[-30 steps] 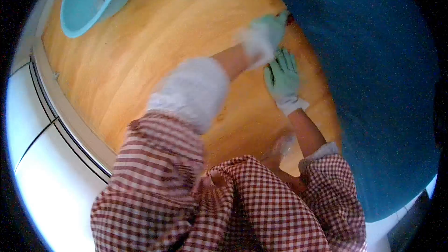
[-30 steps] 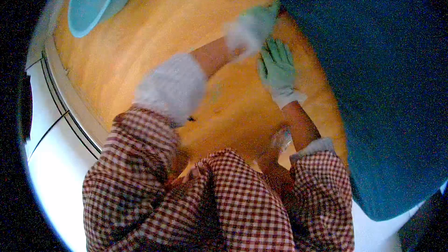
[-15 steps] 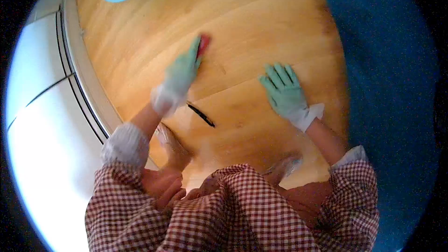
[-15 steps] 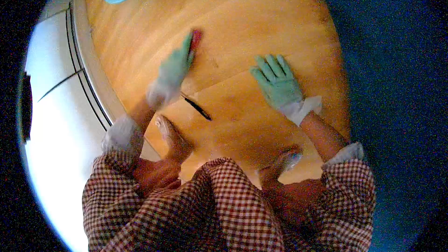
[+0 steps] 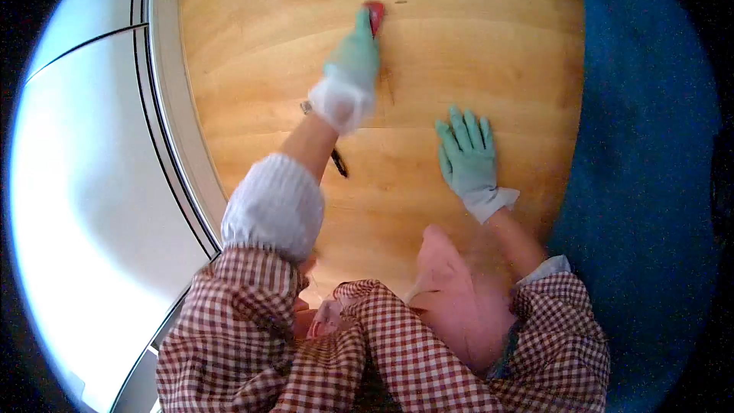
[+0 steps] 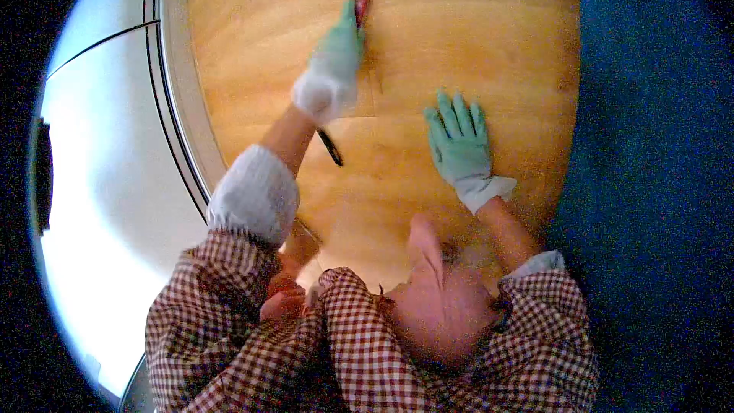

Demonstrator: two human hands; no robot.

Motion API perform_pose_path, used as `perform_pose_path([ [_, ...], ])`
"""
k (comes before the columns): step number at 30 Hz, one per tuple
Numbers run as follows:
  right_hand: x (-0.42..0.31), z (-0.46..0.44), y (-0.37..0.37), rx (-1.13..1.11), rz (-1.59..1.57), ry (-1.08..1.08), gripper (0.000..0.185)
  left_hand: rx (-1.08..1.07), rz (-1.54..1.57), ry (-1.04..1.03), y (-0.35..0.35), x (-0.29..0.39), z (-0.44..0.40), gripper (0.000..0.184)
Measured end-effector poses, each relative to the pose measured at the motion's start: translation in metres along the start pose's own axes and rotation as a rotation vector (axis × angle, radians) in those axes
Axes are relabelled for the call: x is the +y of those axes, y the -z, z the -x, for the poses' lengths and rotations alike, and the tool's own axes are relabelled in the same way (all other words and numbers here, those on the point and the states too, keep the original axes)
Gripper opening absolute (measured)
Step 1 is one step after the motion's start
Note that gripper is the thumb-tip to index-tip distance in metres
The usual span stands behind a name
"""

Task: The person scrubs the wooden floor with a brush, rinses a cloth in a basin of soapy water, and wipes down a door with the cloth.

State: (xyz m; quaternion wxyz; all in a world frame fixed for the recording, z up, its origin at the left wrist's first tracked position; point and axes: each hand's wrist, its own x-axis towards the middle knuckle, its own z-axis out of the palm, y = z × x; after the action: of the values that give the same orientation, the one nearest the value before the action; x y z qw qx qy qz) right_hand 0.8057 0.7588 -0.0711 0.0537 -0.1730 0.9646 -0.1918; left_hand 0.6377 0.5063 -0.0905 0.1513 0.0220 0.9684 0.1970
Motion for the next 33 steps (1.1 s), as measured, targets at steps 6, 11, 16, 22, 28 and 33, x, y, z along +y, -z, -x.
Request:
perform_pose_path([
  [6, 0.019, -0.001, 0.004, -0.002, -0.028, 0.012, 0.047, -0.275, -0.202, 0.195, -0.017, 0.055, 0.142, 0.063],
  [11, 0.030, 0.015, 0.022, 0.013, -0.006, -0.005, 0.044, -0.347, -0.110, 0.162, -0.024, 0.055, 0.210, 0.065],
  [16, 0.020, -0.010, 0.026, 0.019, 0.063, 0.005, 0.042, -0.173, -0.026, 0.188, 0.017, -0.033, 0.143, 0.062],
  [22, 0.051, 0.006, 0.036, 0.077, 0.112, 0.024, 0.043, 0.125, -0.277, 0.166, 0.064, -0.190, 0.079, 0.060],
  [28, 0.076, 0.004, 0.019, 0.155, 0.238, 0.011, 0.048, 0.186, -0.062, 0.344, 0.048, -0.108, 0.079, 0.046],
  [33, 0.047, 0.023, -0.006, 0.306, 0.233, -0.231, 0.049, -0.125, -0.084, -0.075, -0.055, 0.054, 0.186, 0.049],
])
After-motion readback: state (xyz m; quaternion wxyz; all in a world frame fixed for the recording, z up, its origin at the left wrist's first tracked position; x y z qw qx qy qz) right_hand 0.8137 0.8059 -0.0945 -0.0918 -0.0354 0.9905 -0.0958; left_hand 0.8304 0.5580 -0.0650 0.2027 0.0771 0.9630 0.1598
